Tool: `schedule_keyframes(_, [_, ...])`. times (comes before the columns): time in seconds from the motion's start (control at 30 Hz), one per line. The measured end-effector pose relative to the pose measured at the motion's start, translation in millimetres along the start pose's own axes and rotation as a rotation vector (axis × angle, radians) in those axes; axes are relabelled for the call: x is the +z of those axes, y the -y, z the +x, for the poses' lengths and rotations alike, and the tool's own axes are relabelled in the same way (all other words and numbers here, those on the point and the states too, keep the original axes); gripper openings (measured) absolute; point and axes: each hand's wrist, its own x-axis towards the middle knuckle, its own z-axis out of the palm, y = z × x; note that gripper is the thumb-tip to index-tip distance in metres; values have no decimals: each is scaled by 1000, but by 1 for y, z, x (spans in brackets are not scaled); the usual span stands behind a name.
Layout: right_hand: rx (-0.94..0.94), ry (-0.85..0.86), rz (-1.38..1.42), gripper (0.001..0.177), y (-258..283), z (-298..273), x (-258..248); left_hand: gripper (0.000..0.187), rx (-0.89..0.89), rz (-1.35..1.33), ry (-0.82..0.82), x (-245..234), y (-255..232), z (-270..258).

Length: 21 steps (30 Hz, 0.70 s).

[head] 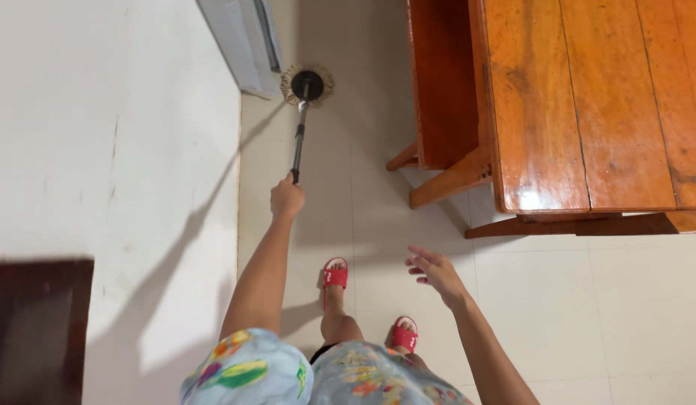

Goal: Mopping the floor around a dining table and chairs.

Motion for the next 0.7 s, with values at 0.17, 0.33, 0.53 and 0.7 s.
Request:
schedule_keyframes(0.17, [-99,87,-69,50,-1,-28,-26,49,63,23,-70,41,83,-117])
schedule_keyframes(0.33, [-158,153,-114,49,-13,-59,-50,52,58,30,-64,54,152,-285])
schedule_keyframes(0.53, [-184,242,-139,48,-19,-77,-55,52,9,-9,-19,27,184,-446])
schedule_keyframes(0.7, [-187,302,-137,48,-20,-76,-49,50,-210,160,80,-2,139,-482])
